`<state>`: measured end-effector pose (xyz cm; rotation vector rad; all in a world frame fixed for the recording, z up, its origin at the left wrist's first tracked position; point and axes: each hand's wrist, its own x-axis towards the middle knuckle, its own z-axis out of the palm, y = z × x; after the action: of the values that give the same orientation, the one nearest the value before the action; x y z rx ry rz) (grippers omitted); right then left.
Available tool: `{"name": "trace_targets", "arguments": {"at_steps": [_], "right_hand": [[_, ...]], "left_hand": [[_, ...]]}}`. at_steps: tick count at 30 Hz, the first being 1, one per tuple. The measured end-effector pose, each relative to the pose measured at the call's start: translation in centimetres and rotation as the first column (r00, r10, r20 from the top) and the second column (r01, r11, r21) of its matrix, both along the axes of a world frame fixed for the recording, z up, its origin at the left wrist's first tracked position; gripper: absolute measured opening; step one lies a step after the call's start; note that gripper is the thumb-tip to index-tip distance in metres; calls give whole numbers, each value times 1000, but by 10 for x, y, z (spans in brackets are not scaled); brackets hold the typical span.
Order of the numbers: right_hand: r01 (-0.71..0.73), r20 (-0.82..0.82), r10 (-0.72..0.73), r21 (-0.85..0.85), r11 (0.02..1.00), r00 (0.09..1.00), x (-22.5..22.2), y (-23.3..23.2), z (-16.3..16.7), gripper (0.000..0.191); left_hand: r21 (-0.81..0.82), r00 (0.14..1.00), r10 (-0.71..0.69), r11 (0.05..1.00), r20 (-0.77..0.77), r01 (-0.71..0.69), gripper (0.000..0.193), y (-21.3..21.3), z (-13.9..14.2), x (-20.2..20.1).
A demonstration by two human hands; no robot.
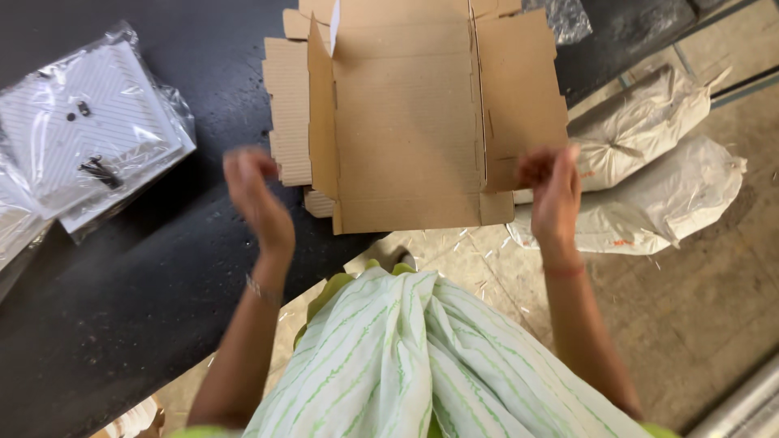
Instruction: The person opens a flat cardboard box on the work table and folds its flaps into shape. They place a white inner box into the carton, set a plastic-wrapped square LED panel light inside, add a white lid piece, and place the packed box onto a stack of finished boxes.
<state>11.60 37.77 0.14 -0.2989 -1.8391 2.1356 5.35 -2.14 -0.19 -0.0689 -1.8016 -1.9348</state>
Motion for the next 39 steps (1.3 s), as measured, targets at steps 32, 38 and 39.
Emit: {"name": "trace_targets", "arguments": {"at_steps": [32,38,39], "right_hand": [[-185,104,317,954,236,943,7,-132,44,28],[-348,248,313,880,322,917,-12,-101,65,15],[-365,266,319,878,309,910,-14,-101,66,15]], "left_hand": [[-732,974,-226,664,-2,153,41,52,79,56],[-104,983,-179,979,-30,175,37,-2,71,5],[11,977,-214,977,-18,214,40,-3,63,-23]]}}
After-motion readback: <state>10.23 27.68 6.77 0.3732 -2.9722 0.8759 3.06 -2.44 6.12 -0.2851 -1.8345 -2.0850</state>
